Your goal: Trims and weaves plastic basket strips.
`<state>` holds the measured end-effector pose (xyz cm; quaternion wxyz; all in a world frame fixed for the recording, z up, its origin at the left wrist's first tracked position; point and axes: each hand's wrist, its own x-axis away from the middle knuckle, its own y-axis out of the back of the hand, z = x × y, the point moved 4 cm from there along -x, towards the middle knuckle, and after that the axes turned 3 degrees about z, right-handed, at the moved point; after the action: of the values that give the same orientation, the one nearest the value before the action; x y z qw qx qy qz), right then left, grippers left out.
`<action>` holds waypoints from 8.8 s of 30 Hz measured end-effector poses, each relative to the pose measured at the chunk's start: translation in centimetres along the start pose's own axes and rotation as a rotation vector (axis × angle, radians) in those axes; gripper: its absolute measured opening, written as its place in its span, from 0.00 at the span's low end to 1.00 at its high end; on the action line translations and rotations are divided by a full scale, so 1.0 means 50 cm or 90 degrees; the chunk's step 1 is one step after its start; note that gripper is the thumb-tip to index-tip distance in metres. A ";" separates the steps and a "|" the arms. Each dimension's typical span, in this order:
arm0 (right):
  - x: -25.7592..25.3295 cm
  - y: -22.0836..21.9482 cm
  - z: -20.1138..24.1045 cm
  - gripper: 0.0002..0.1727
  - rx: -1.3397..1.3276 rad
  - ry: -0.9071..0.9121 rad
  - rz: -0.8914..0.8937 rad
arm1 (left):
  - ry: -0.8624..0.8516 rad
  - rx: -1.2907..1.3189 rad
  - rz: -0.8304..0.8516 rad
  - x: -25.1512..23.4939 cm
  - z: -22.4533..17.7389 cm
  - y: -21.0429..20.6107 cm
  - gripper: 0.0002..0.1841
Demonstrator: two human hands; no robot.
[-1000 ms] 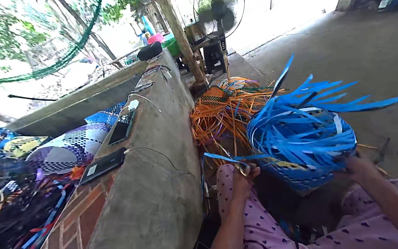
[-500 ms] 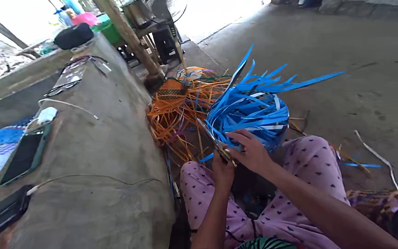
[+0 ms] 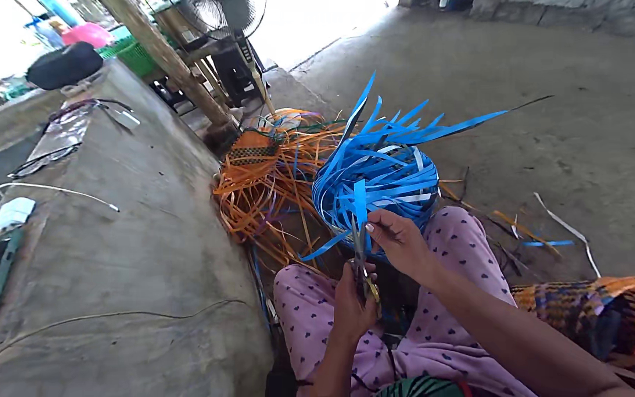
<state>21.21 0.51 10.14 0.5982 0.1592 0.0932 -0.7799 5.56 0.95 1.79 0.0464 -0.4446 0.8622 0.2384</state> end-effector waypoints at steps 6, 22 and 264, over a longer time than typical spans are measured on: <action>0.005 -0.001 0.006 0.11 0.003 0.034 -0.006 | -0.020 -0.017 0.008 -0.002 -0.008 -0.005 0.29; 0.003 -0.015 0.006 0.14 0.074 0.050 0.046 | 0.018 0.107 0.013 0.016 -0.002 -0.007 0.22; 0.140 0.030 -0.015 0.16 0.072 0.042 0.014 | 0.320 0.238 -0.229 -0.049 0.100 0.043 0.17</action>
<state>21.11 -5.97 7.00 0.5935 0.2194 0.0667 -0.7715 4.71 6.08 -1.09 -0.0450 -0.6176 0.7835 -0.0524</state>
